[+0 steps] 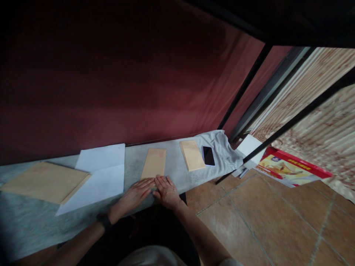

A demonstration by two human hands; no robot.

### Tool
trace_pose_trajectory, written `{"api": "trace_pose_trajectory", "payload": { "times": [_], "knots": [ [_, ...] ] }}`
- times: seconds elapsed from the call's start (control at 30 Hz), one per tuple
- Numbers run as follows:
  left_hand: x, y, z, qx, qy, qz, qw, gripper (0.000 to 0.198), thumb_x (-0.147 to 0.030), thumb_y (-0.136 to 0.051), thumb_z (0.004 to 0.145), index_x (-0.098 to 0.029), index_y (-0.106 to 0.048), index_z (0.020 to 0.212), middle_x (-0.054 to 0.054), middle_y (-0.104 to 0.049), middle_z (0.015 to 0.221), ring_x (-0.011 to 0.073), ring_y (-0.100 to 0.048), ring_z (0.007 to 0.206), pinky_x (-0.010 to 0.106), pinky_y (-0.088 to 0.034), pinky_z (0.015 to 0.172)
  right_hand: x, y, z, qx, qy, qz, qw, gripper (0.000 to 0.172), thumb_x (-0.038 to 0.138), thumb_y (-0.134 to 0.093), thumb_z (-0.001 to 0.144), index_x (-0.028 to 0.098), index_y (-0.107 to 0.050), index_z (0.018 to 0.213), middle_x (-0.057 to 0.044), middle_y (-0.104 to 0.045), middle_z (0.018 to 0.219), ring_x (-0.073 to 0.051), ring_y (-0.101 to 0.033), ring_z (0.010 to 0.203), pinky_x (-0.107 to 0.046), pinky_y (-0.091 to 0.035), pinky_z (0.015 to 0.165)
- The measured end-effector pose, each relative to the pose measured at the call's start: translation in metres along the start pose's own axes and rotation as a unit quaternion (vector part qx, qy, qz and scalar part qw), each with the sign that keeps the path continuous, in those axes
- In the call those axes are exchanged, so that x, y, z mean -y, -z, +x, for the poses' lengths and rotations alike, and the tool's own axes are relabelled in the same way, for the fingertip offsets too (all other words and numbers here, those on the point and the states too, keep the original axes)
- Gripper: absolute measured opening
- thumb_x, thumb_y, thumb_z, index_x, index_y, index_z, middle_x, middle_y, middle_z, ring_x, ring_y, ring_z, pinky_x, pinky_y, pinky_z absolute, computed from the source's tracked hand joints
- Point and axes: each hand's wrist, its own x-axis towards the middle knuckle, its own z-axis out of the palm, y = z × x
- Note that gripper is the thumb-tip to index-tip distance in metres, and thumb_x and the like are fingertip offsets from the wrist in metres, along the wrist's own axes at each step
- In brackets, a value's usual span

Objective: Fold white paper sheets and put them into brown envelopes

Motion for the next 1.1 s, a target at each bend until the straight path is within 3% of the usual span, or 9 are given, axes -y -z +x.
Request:
{"api": "trace_pose_trajectory", "payload": {
  "times": [0.27,0.5,0.63,0.8,0.97,1.1],
  "knots": [
    [0.038,-0.013,0.065,0.039,0.029,0.017,0.999,0.052,-0.032,-0.028,0.103,-0.018,-0.045,0.151,0.009,-0.046,0.157,0.0182,-0.039,0.146,0.039,-0.029,0.121,0.004,0.003,0.000,-0.028,-0.003,0.006,1.000,0.061,0.042,-0.052,0.102,0.016,-0.037,0.155,-0.012,-0.046,0.155,-0.025,-0.041,0.146,-0.048,-0.030,0.123],
    [0.057,-0.028,0.135,-0.002,0.066,0.029,0.997,0.055,-0.033,-0.033,0.100,-0.020,-0.042,0.152,0.009,-0.043,0.159,0.0205,-0.034,0.149,0.044,-0.022,0.123,0.007,0.005,0.001,-0.030,-0.012,0.010,0.999,0.061,0.043,-0.051,0.102,0.018,-0.036,0.156,-0.011,-0.045,0.156,-0.025,-0.043,0.144,-0.049,-0.030,0.122],
    [0.058,-0.026,0.153,-0.008,0.086,0.027,0.996,0.055,-0.031,-0.033,0.099,-0.018,-0.042,0.152,0.010,-0.046,0.157,0.0207,-0.035,0.148,0.043,-0.020,0.123,0.007,0.006,0.001,-0.016,-0.021,0.019,0.999,0.062,0.043,-0.050,0.102,0.018,-0.035,0.157,-0.010,-0.042,0.158,-0.025,-0.043,0.145,-0.048,-0.029,0.123],
    [0.050,-0.026,0.132,0.000,0.092,0.017,0.996,0.055,-0.034,-0.033,0.101,-0.017,-0.042,0.152,0.010,-0.041,0.160,0.0218,-0.032,0.150,0.042,-0.019,0.125,0.007,0.006,0.002,-0.016,-0.030,0.036,0.999,0.061,0.042,-0.054,0.100,0.018,-0.039,0.155,-0.010,-0.044,0.157,-0.025,-0.043,0.144,-0.048,-0.030,0.122],
    [0.044,-0.017,0.065,0.041,0.055,-0.048,0.996,0.052,-0.035,-0.028,0.104,-0.019,-0.042,0.152,0.007,-0.042,0.159,0.0170,-0.034,0.149,0.040,-0.026,0.123,0.006,0.005,0.005,-0.036,-0.066,0.067,0.995,0.046,0.035,-0.051,0.102,0.023,-0.051,0.147,-0.007,-0.055,0.149,-0.021,-0.050,0.139,-0.044,-0.033,0.121],
    [0.034,-0.003,0.012,0.031,0.051,-0.081,0.995,0.050,-0.038,-0.034,0.104,-0.023,-0.046,0.150,0.005,-0.049,0.155,0.0159,-0.041,0.145,0.039,-0.030,0.122,0.007,0.001,0.010,-0.075,-0.095,0.098,0.988,0.034,0.028,-0.047,0.103,0.025,-0.063,0.134,-0.005,-0.064,0.140,-0.017,-0.057,0.131,-0.041,-0.035,0.118]
  ]
}}
